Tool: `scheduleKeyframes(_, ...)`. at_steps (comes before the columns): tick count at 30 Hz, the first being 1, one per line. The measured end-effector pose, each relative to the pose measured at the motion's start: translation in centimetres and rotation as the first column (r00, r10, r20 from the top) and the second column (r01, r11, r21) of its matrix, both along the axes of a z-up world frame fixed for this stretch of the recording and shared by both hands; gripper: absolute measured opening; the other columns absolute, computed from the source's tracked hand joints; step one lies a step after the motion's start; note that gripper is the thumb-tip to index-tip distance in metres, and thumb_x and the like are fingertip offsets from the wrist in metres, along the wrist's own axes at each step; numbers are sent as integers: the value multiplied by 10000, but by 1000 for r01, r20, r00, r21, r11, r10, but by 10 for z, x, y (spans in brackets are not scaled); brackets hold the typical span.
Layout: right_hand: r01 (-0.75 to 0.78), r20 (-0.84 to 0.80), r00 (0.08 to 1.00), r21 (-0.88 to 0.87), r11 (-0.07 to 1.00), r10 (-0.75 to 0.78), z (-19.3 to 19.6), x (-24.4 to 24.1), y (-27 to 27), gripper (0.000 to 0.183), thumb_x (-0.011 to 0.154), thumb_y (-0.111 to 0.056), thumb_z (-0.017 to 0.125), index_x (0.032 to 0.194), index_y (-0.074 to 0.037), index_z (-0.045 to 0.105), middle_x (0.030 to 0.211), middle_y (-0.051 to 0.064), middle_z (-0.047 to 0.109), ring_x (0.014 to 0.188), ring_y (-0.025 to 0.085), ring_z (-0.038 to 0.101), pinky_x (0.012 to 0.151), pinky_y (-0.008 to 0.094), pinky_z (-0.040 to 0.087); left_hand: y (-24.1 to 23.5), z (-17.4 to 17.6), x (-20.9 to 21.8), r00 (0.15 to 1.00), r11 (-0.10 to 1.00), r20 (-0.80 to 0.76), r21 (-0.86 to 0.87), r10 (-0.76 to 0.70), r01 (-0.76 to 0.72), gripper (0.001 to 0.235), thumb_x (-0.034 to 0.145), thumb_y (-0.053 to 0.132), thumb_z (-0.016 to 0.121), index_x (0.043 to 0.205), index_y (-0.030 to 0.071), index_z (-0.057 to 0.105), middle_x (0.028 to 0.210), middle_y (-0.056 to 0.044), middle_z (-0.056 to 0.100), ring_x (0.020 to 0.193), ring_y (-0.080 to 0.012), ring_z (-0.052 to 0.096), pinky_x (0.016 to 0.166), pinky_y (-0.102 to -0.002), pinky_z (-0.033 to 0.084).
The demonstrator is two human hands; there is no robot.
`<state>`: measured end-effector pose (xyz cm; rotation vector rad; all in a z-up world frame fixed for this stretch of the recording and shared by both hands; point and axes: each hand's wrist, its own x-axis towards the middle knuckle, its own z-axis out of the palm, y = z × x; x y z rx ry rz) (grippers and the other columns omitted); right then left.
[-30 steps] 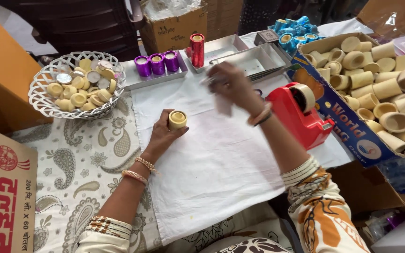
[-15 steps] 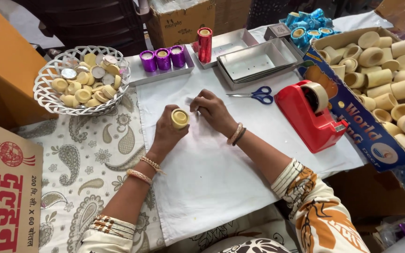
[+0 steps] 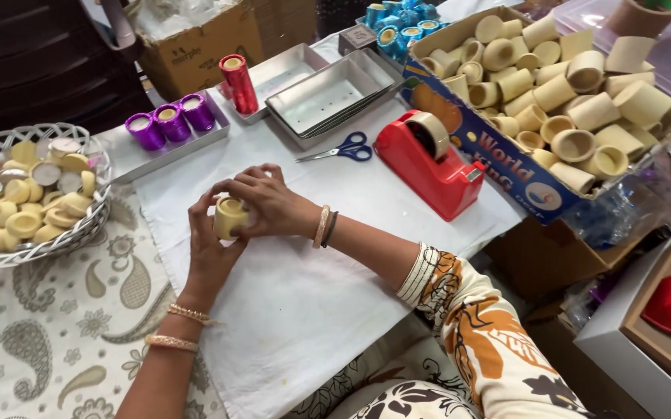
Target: The person wraps a small candle in purple foil, secures it with tape, and places it in a tray. They then wipe a wooden candle holder with a cloth, retrieve a sheet of blue foil from a box, and cut it into a smaller piece using scissors.
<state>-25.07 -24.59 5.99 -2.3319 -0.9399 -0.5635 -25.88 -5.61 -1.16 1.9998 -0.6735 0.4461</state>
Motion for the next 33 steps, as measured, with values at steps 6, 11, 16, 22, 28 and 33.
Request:
scheduleKeyframes(6,-69,-234,963,274,959,136,-7,44,-39,602,782,-262,917,1247,-139,556,1261,41,618,1123,201,702,926,316,623,-1,-3,1,981,956,-73,-249,-177,154,969,767,-63,803,1541,81,238,1480,-172,325,1229,-252,579,973,-355,607)
scheduleKeyframes(11,120,104,980,379,918,-172,62,82,-178,635,821,-179,949,1257,-62,503,1168,112,604,1024,237,701,761,294,664,5,-6,3,981,990,-152,-87,-122,110,818,804,-35,795,1492,88,371,1396,-146,438,1154,-234,614,963,-340,600)
scheduleKeyframes(16,765,97,629,97,636,-771,56,148,-361,626,776,-164,900,1293,-73,557,1213,141,583,1012,270,680,834,321,626,3,2,2,982,993,-165,56,-91,101,708,812,23,797,1431,85,459,1270,-121,549,1110,-218,631,974,-330,581)
scheduleKeyframes(22,863,-224,480,292,412,-848,52,129,-449,473,840,-242,859,1182,-43,601,1295,159,512,1080,246,629,877,281,590,4,2,3,966,994,-246,47,-84,99,708,815,45,789,1432,93,445,1273,-115,569,1114,-214,643,983,-337,584)
scheduleKeyframes(28,983,-182,185,44,180,-966,11,114,-561,298,1013,-193,694,1268,-57,621,1254,136,645,1095,237,687,919,349,621,3,5,1,965,990,-244,75,-97,119,679,813,50,789,1413,84,472,1262,-122,573,1158,-228,622,1015,-345,562)
scheduleKeyframes(33,839,-276,151,-471,270,-949,5,75,-562,797,829,-452,875,1346,26,504,1316,316,598,1146,442,627,1011,502,501,2,8,-1,975,987,-199,104,-101,123,637,812,46,789,1381,71,503,1265,-112,580,1174,-226,617,1028,-337,548)
